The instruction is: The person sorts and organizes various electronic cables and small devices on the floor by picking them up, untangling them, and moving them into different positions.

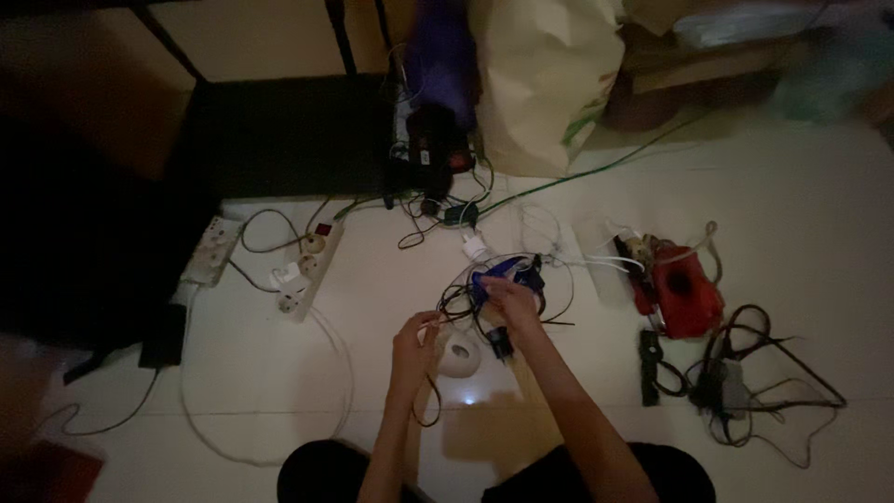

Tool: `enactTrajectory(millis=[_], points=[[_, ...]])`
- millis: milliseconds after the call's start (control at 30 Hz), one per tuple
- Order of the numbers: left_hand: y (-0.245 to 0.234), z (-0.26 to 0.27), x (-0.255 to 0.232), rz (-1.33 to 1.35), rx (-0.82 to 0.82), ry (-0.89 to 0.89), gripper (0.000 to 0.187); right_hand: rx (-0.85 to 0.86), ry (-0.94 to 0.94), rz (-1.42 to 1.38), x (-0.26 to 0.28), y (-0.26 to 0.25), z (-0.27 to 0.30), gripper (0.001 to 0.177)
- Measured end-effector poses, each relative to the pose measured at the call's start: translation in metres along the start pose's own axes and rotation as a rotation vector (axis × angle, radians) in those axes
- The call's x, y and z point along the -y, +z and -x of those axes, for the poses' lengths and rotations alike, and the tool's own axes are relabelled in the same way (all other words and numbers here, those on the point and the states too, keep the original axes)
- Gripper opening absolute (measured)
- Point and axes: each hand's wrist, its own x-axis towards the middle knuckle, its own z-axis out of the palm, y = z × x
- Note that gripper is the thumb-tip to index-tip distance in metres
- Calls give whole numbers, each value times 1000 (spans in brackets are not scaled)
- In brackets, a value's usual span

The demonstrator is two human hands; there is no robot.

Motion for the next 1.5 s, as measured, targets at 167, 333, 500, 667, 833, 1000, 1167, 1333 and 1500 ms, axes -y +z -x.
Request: enactTrajectory(millis=[167, 333, 500, 667, 833, 1000, 1167, 1333, 1500], points=[[16, 7, -50, -501, -249, 416, 27, 105, -88, -202, 58, -2, 59, 23], [32, -1, -92, 2, 22, 289, 38, 225, -155, -203, 70, -3, 80, 18], [34, -11, -89, 115, 41, 113, 24, 66, -206, -26, 114, -2, 105, 22], [30, -34, -64, 907, 109, -216, 25, 27, -452, 96, 123, -32, 108, 23], [24, -22, -83, 1097, 141, -307, 32, -11, -489, 286, 105, -45, 98, 24], [31, -28, -95, 1008, 240, -368, 36, 210, -403, 330, 89, -30, 96, 40], [34, -37, -96, 1039, 425, -228, 43, 309, -783, 683, 52, -37, 79, 44], [3, -46, -121, 781, 511, -208, 44, 246, -314, 607, 28, -65, 50, 19], [-31, -57, -112, 445, 224, -65, 46, 235, -377, 328, 52, -91, 48, 26]])
